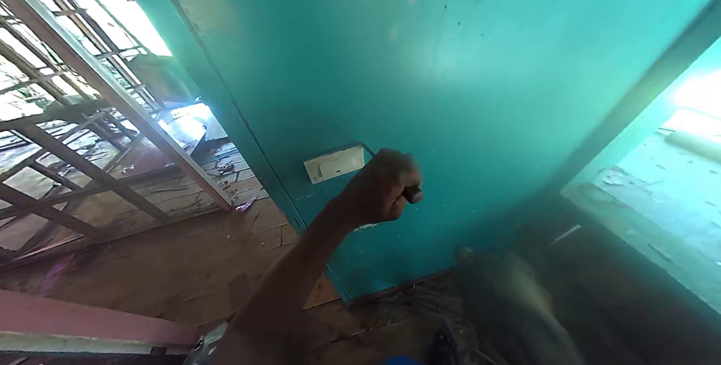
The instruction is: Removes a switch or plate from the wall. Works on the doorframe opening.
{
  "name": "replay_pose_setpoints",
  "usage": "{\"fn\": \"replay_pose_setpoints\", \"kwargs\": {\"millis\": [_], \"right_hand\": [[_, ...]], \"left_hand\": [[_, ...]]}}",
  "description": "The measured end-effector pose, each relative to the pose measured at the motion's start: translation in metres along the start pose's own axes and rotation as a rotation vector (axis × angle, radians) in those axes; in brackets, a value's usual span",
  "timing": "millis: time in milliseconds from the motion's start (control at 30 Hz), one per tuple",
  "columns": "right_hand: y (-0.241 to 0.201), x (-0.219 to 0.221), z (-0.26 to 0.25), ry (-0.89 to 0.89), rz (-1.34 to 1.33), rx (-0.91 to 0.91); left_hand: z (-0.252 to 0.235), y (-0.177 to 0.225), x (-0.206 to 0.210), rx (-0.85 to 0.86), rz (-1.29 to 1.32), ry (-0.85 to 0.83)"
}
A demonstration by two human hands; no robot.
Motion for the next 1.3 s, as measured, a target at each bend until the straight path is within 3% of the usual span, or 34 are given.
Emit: {"fn": "replay_pose_setpoints", "kwargs": {"millis": [100, 233, 333, 400, 533, 667, 800, 967, 1300], "right_hand": [[0.028, 0.02, 0.003, -0.093, 0.111, 0.136], [-0.021, -0.01, -0.006, -0.03, 0.004, 0.039], [-0.021, -0.022, 0.005, 0.014, -0.025, -0.026], [-0.013, -0.027, 0.013, 0.017, -0.05, 0.003], [-0.007, -0.05, 0.018, 0.133, -0.103, 0.153], [-0.009, -0.064, 0.019, 0.216, -0.115, 0.247], [0.011, -0.058, 0.05, 0.206, -0.16, 0.252], [0.023, -0.037, 0.063, 0.05, -0.122, 0.42], [0.029, -0.009, 0.043, -0.043, -0.193, 0.459]], "left_hand": [[0.007, -0.009, 0.01, -0.047, -0.041, -0.047], [0.009, -0.016, 0.002, -0.045, -0.018, 0.004], [0.008, -0.016, 0.002, -0.04, -0.024, 0.007], [0.014, 0.004, 0.014, -0.015, -0.065, -0.005], [0.029, 0.088, 0.065, 0.145, 0.018, -0.078], [0.028, 0.058, 0.044, 0.057, -0.051, 0.045], [0.021, 0.047, 0.029, 0.034, -0.118, 0.058], [0.021, 0.021, 0.016, -0.024, -0.134, 0.054], [0.013, 0.01, 0.019, -0.042, -0.136, -0.001]]}}
Point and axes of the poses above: each hand's wrist, its own z-axis away from the middle knuckle, its own x-axis out of the palm, y = z × x, the point moved 10 cm from there along -z, towards the middle knuckle, and after that the axes turned 2 degrees about -z, right-handed, at the moved point
